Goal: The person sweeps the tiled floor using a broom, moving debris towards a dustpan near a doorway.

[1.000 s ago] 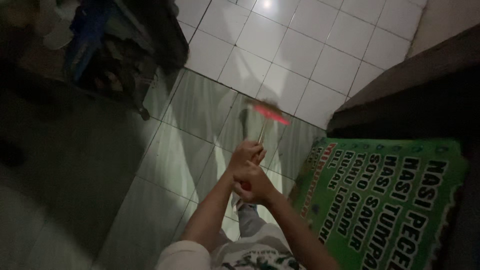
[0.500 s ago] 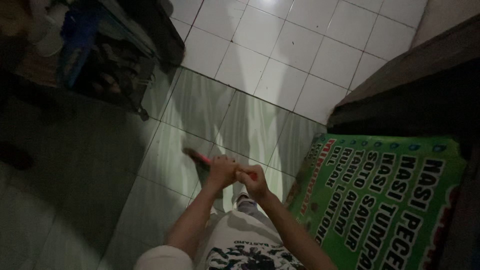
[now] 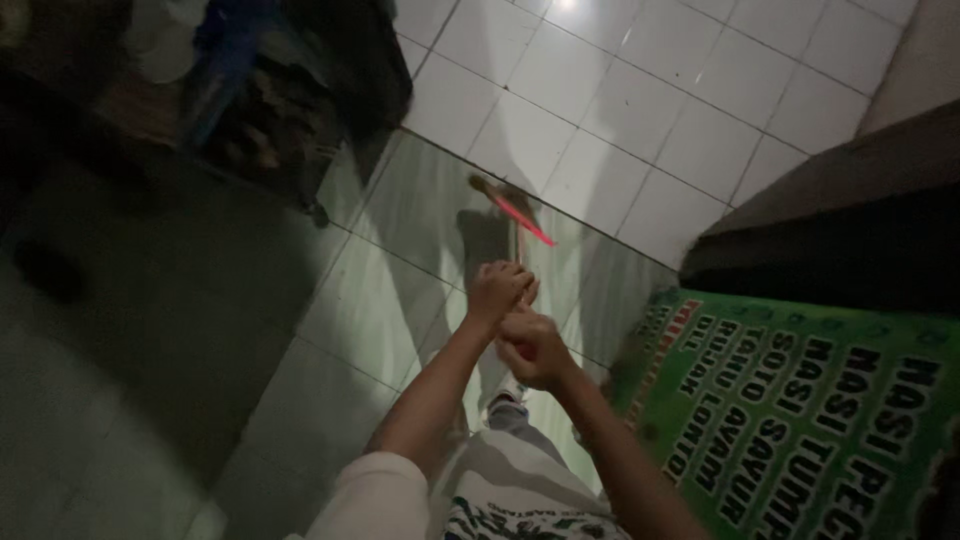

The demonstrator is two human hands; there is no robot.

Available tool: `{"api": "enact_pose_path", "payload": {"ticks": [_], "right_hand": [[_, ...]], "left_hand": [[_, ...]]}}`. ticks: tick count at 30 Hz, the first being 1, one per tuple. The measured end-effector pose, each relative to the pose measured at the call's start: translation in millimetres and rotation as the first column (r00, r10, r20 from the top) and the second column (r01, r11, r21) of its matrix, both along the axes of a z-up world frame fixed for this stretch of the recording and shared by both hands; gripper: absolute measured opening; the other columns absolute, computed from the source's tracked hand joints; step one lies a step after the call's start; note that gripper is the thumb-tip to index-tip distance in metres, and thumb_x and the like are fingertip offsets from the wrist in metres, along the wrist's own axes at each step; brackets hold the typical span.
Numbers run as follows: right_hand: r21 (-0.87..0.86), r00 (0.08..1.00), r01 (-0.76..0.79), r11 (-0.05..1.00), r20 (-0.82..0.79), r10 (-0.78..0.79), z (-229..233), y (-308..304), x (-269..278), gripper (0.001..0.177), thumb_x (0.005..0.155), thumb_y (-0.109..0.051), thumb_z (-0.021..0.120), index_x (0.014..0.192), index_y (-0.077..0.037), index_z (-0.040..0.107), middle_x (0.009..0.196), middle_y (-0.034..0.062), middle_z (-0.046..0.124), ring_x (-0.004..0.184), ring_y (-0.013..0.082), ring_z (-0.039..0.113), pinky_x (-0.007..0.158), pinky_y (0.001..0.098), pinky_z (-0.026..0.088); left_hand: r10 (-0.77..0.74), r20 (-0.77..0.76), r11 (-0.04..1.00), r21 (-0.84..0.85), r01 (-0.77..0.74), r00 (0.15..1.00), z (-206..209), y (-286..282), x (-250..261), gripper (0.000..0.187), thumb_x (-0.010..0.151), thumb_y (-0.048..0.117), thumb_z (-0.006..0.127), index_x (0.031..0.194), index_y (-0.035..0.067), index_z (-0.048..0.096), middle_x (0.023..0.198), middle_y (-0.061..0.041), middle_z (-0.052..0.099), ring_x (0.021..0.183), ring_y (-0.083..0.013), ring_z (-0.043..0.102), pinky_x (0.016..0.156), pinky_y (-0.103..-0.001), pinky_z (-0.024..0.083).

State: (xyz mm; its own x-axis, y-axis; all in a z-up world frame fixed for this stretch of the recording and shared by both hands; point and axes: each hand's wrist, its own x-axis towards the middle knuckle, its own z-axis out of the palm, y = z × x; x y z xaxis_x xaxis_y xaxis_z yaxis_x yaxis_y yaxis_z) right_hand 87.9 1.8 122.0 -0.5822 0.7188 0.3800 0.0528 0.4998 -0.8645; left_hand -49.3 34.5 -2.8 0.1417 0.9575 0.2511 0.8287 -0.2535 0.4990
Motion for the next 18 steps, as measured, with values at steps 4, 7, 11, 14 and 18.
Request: {"api": "enact_pose_path", "payload": {"ticks": [4, 7, 11, 14, 18], "right_hand": [[-0.321, 0.969, 0.142, 0.936, -0.15, -0.198, 0, 2, -27, 0.018, 0.093, -0.009, 0.06, 0.082, 0.004, 0.056, 0.068, 0.0088, 0.049, 0.062, 0.0132, 0.042, 0.057, 0.0318, 0.037], [-0.626, 0.903, 0.088, 0.775, -0.277, -0.327, -17, -16, -65, 0.02, 0.098, -0.011, 0.061, 0.085, 0.004, 0.064, 0.075, 0.0055, 0.059, 0.067, 0.0112, 0.05, 0.061, 0.0292, 0.04], [-0.717, 0.861, -0.094, 0.69, -0.406, -0.305, -71, -45, -152, 0.026, 0.099, -0.017, 0.059, 0.089, 0.005, 0.069, 0.083, 0.008, 0.07, 0.076, 0.0135, 0.067, 0.069, 0.0275, 0.054], [-0.67, 0.932, -0.152, 0.727, -0.343, -0.12, -119, -85, -198, 0.03, 0.101, -0.018, 0.054, 0.079, 0.0, 0.065, 0.073, 0.0084, 0.07, 0.064, 0.0144, 0.068, 0.058, 0.0291, 0.057], [-0.489, 0.998, -0.068, 0.87, -0.031, 0.06, -144, -123, -212, 0.027, 0.102, -0.001, 0.06, 0.079, 0.007, 0.048, 0.064, 0.0146, 0.046, 0.067, 0.0148, 0.044, 0.059, 0.0292, 0.037]], "left_hand": [[-0.046, -0.026, 0.999, 0.02, 0.046, 0.999, 9, -4, -48, 0.025, 0.09, 0.035, 0.066, 0.081, 0.012, 0.069, 0.088, -0.006, 0.066, 0.089, -0.027, 0.067, 0.085, -0.048, 0.048], [0.005, 0.044, 0.999, -0.053, -0.003, 0.999, 7, -40, -96, 0.032, 0.092, 0.039, 0.065, 0.079, 0.011, 0.069, 0.078, -0.009, 0.066, 0.077, -0.0316, 0.066, 0.078, -0.049, 0.051], [0.036, -0.144, 0.953, -0.292, -0.077, 0.989, -11, -110, -184, 0.04, 0.094, 0.047, 0.063, 0.08, 0.01, 0.069, 0.079, -0.011, 0.067, 0.076, -0.0343, 0.067, 0.072, -0.048, 0.051], [0.091, -0.188, 0.762, -0.619, -0.19, 0.978, -11, -167, -221, 0.031, 0.087, 0.044, 0.064, 0.099, 0.016, 0.073, 0.093, -0.012, 0.073, 0.09, -0.0346, 0.069, 0.084, -0.058, 0.044], [0.137, -0.402, 0.631, -0.67, -0.392, 0.906, -12, -183, -222, 0.039, 0.084, 0.051, 0.068, 0.106, 0.021, 0.077, 0.113, -0.011, 0.071, 0.112, -0.0355, 0.062, 0.099, -0.067, 0.032]]}}
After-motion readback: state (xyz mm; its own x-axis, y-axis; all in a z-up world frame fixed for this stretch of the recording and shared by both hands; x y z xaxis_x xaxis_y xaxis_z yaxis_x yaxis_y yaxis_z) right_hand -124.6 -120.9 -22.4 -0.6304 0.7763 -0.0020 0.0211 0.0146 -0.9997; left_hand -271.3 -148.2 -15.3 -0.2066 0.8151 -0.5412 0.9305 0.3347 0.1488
